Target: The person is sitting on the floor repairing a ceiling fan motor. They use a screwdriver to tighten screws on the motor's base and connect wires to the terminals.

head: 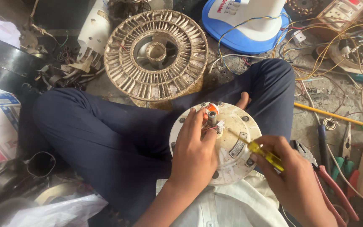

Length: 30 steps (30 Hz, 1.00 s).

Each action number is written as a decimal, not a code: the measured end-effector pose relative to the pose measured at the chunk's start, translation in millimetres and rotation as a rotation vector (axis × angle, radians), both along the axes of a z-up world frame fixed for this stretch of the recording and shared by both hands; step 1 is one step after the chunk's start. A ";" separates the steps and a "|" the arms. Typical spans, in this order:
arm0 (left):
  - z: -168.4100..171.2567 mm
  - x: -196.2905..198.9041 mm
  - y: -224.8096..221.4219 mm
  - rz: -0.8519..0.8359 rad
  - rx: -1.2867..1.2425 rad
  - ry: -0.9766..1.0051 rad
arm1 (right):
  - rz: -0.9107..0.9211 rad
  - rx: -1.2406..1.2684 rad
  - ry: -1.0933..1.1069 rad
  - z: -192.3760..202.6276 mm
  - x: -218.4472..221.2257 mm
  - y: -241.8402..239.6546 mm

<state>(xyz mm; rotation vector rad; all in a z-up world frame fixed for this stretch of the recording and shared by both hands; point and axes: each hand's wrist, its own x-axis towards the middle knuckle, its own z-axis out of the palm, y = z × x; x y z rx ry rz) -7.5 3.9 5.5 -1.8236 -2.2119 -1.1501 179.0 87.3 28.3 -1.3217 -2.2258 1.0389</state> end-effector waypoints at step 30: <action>6.6 -1.7 3.1 -0.023 0.007 -0.026 | -0.126 -0.213 -0.414 27.8 -17.3 -7.6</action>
